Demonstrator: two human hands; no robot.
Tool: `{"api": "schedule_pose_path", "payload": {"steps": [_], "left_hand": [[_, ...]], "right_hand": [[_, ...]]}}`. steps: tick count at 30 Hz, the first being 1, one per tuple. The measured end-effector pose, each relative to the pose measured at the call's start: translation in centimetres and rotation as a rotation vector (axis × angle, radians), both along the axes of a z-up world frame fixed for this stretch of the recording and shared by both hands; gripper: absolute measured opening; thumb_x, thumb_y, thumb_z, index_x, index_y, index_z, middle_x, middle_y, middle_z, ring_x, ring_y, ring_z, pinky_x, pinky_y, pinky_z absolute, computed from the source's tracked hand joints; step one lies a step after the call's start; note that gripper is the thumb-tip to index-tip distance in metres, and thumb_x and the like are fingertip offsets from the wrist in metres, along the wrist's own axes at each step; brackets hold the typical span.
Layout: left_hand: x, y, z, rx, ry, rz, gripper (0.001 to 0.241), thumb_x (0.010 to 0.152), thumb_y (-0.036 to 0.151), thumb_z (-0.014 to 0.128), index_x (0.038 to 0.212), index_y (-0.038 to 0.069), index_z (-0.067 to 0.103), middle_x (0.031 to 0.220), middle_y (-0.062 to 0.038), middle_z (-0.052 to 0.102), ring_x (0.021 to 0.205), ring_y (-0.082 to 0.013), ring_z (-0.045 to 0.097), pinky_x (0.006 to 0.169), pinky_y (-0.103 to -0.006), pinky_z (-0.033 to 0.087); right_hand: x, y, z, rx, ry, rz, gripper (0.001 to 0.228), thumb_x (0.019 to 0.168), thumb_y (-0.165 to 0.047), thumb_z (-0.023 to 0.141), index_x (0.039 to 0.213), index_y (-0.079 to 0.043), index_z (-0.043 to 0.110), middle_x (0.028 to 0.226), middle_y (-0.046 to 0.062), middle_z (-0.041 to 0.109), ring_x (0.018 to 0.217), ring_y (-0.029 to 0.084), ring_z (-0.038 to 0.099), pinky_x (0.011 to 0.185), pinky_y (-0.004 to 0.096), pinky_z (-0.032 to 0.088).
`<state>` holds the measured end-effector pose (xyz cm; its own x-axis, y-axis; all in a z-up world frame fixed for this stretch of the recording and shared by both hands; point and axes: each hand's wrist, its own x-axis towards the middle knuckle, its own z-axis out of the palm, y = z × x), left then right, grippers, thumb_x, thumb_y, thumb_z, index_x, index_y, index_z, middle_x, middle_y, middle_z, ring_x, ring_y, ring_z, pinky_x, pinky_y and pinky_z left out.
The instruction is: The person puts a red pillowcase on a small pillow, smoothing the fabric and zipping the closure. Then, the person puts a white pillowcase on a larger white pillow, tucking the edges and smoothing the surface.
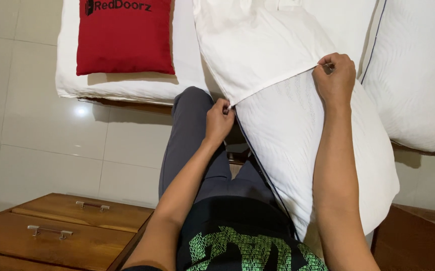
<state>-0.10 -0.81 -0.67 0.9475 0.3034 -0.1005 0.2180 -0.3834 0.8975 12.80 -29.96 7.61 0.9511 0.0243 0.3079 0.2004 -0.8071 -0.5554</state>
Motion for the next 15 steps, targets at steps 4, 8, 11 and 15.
{"api": "schedule_pose_path", "payload": {"steps": [4, 8, 11, 15], "left_hand": [[-1.8, -0.2, 0.5, -0.033, -0.008, -0.078, 0.012, 0.085, 0.010, 0.073, 0.092, 0.006, 0.064, 0.081, -0.016, 0.071, 0.070, -0.0304, 0.075, 0.055, -0.0378, 0.059], [-2.6, -0.6, 1.8, -0.044, -0.072, -0.133, 0.008, 0.087, 0.009, 0.073, 0.090, 0.011, 0.067, 0.080, -0.009, 0.074, 0.070, -0.0240, 0.074, 0.055, -0.0351, 0.059], [-2.3, -1.3, 5.7, -0.004, -0.263, -0.073, 0.013, 0.085, 0.004, 0.062, 0.096, 0.008, 0.056, 0.088, -0.004, 0.054, 0.071, -0.0164, 0.050, 0.064, -0.0299, 0.044], [0.3, -2.5, 6.3, 0.097, -0.409, -0.069, 0.035, 0.085, 0.006, 0.060, 0.119, 0.002, 0.050, 0.116, -0.013, 0.052, 0.109, -0.0295, 0.051, 0.101, -0.0391, 0.041]], "right_hand": [[0.2, -0.7, -0.3, 0.016, -0.017, -0.030, 0.008, 0.084, -0.006, 0.074, 0.091, -0.009, 0.072, 0.090, 0.013, 0.064, 0.089, 0.033, 0.063, 0.077, 0.041, 0.055], [0.0, -1.5, -0.6, 0.117, 0.021, -0.050, 0.008, 0.086, -0.008, 0.073, 0.094, -0.011, 0.072, 0.094, 0.012, 0.066, 0.093, 0.029, 0.065, 0.079, 0.038, 0.054], [0.6, -0.9, 1.6, 0.295, 0.097, -0.108, 0.016, 0.087, -0.001, 0.064, 0.102, -0.004, 0.070, 0.092, 0.008, 0.066, 0.078, 0.016, 0.058, 0.069, 0.028, 0.052], [3.2, -4.4, 1.1, 0.277, 0.029, -0.188, 0.012, 0.092, -0.006, 0.065, 0.102, -0.005, 0.070, 0.093, 0.006, 0.069, 0.076, 0.013, 0.060, 0.069, 0.027, 0.053]]}}
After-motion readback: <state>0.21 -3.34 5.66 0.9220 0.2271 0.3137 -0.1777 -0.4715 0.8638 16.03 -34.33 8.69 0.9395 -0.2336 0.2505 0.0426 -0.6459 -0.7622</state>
